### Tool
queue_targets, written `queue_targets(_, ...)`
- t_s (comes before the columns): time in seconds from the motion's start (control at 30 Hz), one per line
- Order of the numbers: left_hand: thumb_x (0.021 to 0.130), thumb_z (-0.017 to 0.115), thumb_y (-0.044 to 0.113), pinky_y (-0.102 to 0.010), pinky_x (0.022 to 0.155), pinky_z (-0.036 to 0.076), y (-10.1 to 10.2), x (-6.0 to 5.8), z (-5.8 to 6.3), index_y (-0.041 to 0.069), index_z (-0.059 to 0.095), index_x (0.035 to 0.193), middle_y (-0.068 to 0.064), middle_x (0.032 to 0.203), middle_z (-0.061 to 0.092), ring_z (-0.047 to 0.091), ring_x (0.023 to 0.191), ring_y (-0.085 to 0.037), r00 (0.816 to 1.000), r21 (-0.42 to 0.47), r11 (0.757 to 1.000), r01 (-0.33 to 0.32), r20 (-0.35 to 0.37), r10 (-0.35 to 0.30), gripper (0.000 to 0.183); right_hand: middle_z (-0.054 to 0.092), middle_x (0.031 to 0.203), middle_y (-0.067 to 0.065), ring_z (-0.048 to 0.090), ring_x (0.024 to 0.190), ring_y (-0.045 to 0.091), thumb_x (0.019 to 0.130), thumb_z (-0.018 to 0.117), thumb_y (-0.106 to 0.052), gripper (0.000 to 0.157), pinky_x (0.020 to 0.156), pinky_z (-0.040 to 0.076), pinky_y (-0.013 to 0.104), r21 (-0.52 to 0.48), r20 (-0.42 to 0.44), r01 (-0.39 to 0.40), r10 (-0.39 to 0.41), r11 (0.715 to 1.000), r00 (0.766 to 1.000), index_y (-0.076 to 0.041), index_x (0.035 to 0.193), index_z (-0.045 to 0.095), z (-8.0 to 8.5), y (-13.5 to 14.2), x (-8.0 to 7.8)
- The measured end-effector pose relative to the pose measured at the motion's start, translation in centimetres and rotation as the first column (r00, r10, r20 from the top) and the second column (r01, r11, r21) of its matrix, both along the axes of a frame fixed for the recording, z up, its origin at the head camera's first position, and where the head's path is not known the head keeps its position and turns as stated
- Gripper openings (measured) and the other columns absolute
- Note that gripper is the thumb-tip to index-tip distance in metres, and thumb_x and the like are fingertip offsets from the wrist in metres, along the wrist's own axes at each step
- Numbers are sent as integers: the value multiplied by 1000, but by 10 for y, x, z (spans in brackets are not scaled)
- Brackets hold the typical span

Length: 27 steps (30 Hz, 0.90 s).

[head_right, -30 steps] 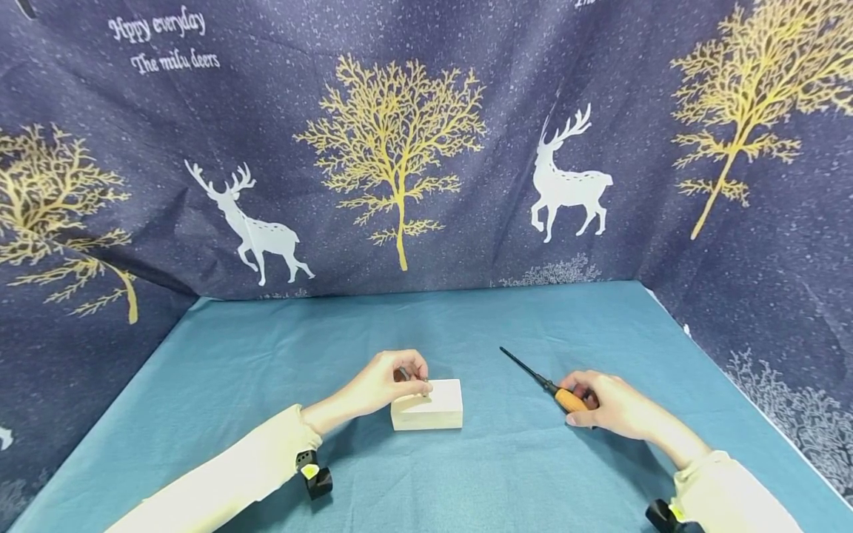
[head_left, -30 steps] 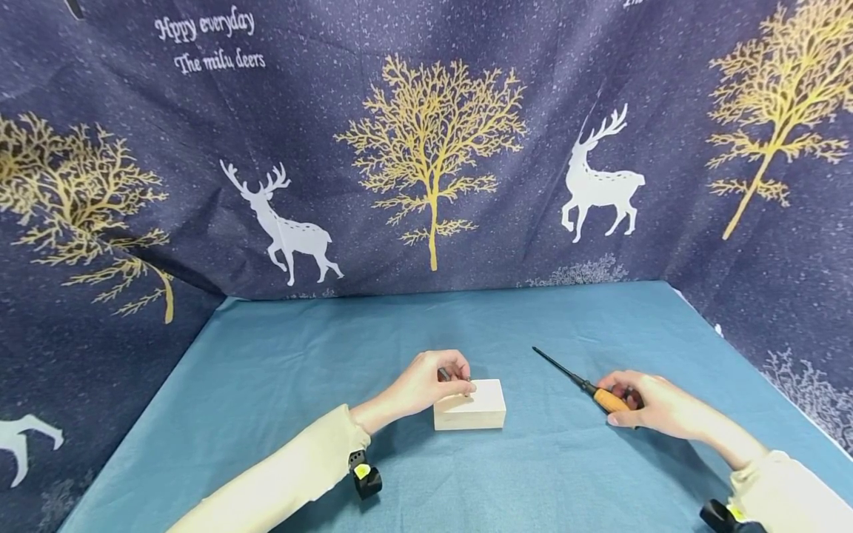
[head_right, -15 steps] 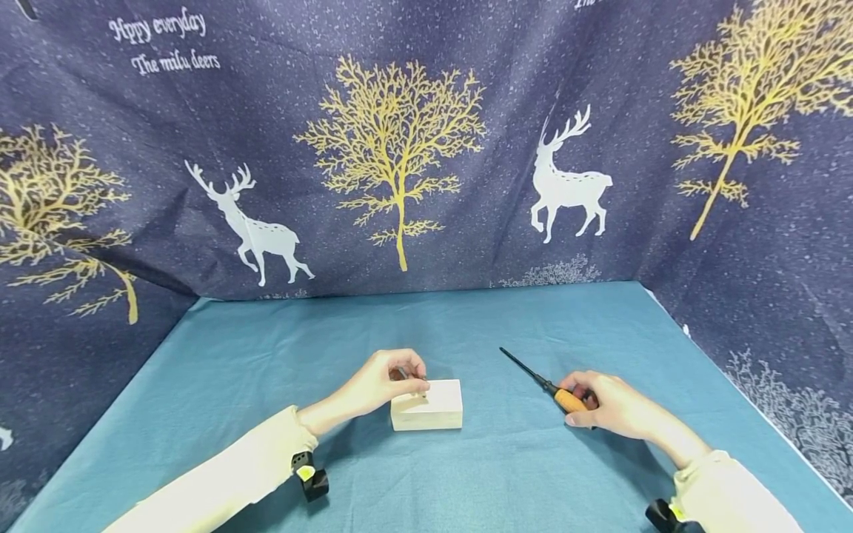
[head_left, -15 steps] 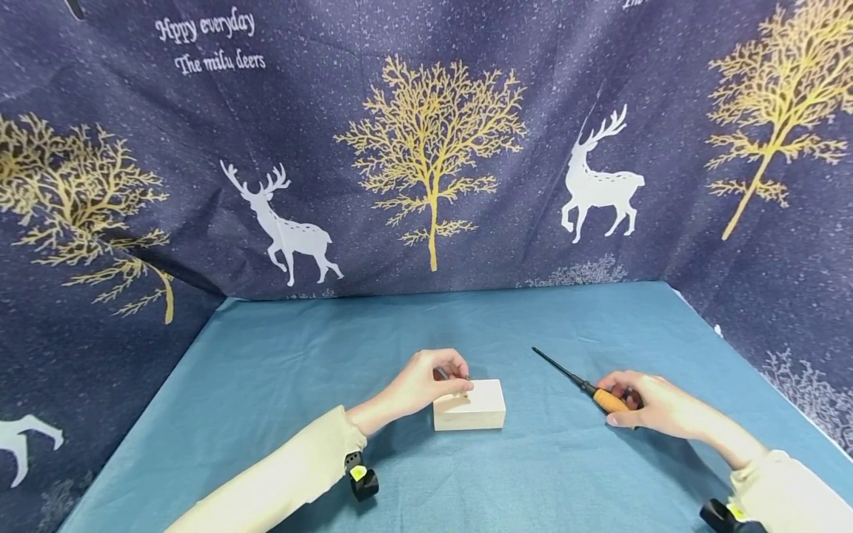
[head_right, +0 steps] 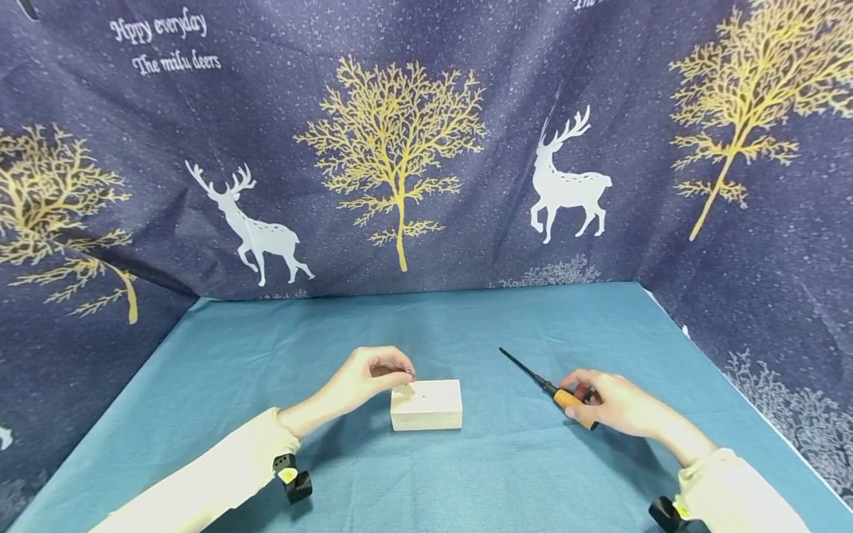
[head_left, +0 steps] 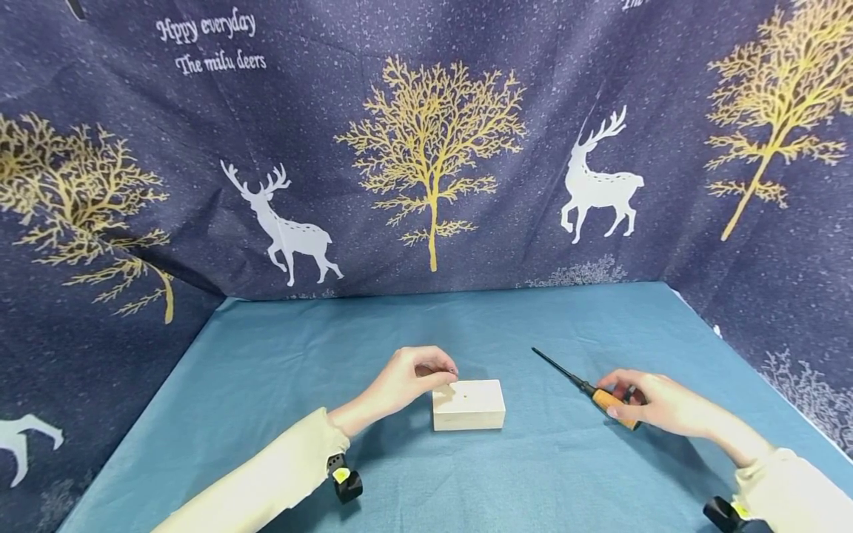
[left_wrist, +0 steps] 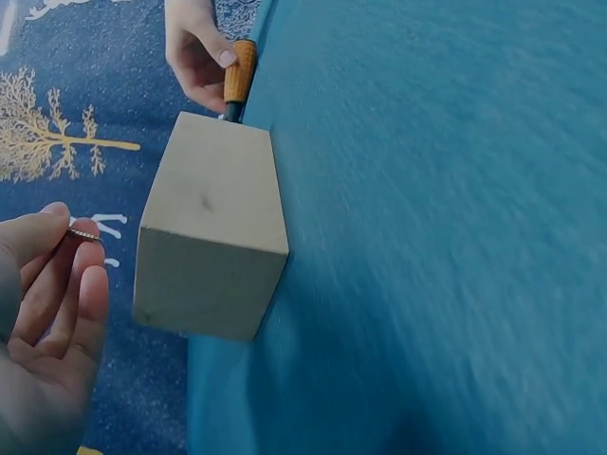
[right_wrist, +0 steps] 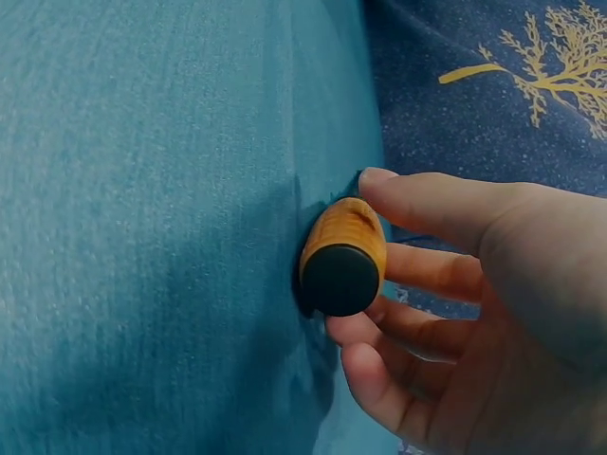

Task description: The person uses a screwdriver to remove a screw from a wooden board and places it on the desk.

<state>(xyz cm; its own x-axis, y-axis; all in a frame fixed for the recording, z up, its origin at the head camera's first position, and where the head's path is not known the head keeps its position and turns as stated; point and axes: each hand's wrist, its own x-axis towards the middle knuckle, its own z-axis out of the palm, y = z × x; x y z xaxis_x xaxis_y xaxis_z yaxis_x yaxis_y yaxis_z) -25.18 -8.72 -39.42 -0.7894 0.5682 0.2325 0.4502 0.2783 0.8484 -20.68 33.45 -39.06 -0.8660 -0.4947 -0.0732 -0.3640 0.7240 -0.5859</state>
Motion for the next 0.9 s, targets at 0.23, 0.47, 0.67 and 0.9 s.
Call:
queue_targets(0.23,95,67,23,-22,77,60,-17,2,3,17,74,103,-2,100,75,72,90,-22,1000,-31,1000,6,-17,-6,12,64,101,-2,55,78,-6,97,64,-26,37,57,47,20,38,-94,18,-14,999,995,-7,128,59,5,-1,1)
queue_targets(0.47,94,68,23,-24,73,59,-36,8,3,19,75,107,3,103,71,68,87,-16,996,-62,997,-35,-78,30,15,62,97,-5,55,78,-6,98,63,-21,31,58,50,20,34,-179,-15,21,999,984,-6,125,61,11,-4,-1)
queue_targets(0.67,96,66,20,-22,65,55,-50,12,0,15,75,113,-7,105,71,66,81,-27,994,-96,993,-64,-91,56,20,62,96,-4,55,77,-6,98,63,-20,29,56,48,20,33,-211,-3,9,999,977,-7,123,63,16,-9,-2)
queue_targets(0.9,95,65,12,-20,67,59,-67,12,-10,8,70,119,-12,92,73,72,77,-23,989,-138,985,-103,-117,87,24,67,99,-7,59,87,2,95,68,-23,36,65,52,25,86,-330,80,-47,993,943,-12,128,63,18,-19,-5)
